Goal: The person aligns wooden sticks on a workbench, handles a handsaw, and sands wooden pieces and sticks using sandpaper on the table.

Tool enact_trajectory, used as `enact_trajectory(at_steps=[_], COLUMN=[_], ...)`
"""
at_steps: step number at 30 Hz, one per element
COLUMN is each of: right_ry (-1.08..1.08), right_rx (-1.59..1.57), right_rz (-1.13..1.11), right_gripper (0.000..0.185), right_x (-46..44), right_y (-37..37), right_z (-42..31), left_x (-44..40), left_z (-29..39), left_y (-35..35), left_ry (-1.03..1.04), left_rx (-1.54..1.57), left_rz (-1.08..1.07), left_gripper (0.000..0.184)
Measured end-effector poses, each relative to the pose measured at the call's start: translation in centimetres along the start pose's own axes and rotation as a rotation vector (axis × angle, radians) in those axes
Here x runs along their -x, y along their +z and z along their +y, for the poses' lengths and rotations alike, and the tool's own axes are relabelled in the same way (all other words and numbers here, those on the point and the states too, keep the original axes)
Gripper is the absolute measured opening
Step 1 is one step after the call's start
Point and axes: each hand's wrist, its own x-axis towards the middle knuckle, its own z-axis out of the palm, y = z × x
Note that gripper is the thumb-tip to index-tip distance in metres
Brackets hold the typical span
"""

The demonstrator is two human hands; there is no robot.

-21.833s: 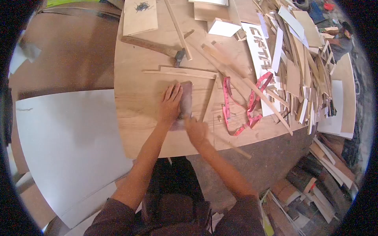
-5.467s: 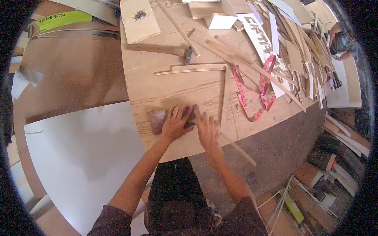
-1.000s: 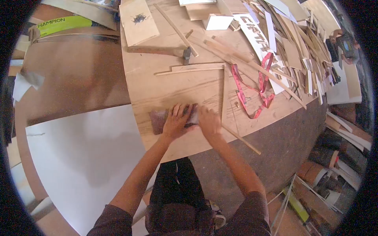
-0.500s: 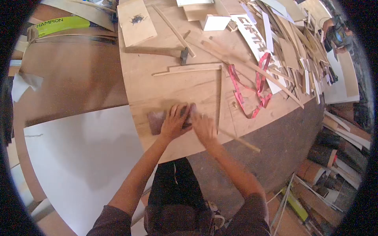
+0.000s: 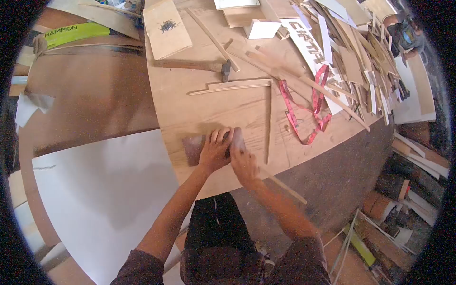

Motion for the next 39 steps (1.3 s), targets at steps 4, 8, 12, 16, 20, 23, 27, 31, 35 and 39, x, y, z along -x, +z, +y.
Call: enact_trajectory(at_steps=[4,8,12,16,20,23,27,31,35,39], right_ry=[-0.002,0.088,-0.095,0.091,-0.031,-0.057,0.029,-0.046,0.039,-0.047], right_rx=[-0.117,-0.017,-0.217,-0.087,-0.133,-0.224,-0.105,-0.147,-0.082,-0.114], right_rz=[0.063,0.051,-0.030,-0.075,-0.120,-0.079,-0.051,-0.004,0.037,0.006], right_gripper=[0.054,0.052,0.046,0.050,0.052,0.051,0.049,0.045,0.038,0.040], right_x=[-1.9,-1.8,-0.4,-3.6,0.2,-2.7,-0.5,-0.4,-2.2,0.1], right_y=[1.1,0.5,-0.1,-0.7,-0.5,-0.4,-0.1,0.4,0.0,0.0], right_z=[3.4,1.1,2.6,3.0,0.8,4.2,0.8,2.9,2.9,1.8], left_x=[0.3,0.2,0.3,0.3,0.6,0.6,0.3,0.3,0.2,0.3], left_z=[0.4,0.3,0.3,0.5,0.2,0.7,0.4,0.3,0.3,0.2], left_y=[0.0,-0.4,0.2,-0.3,0.1,-0.6,-0.8,-0.6,-0.8,-0.4], left_ry=[-0.009,0.006,-0.008,-0.019,0.017,0.006,0.006,0.007,-0.001,0.008], left_rx=[-0.029,0.009,-0.014,0.027,-0.047,0.014,-0.007,0.000,0.023,0.017], left_rz=[0.000,-0.006,0.011,-0.015,-0.028,-0.041,-0.036,-0.027,-0.016,-0.006], left_gripper=[0.089,0.089,0.085,0.093,0.091,0.085,0.076,0.075,0.075,0.079])
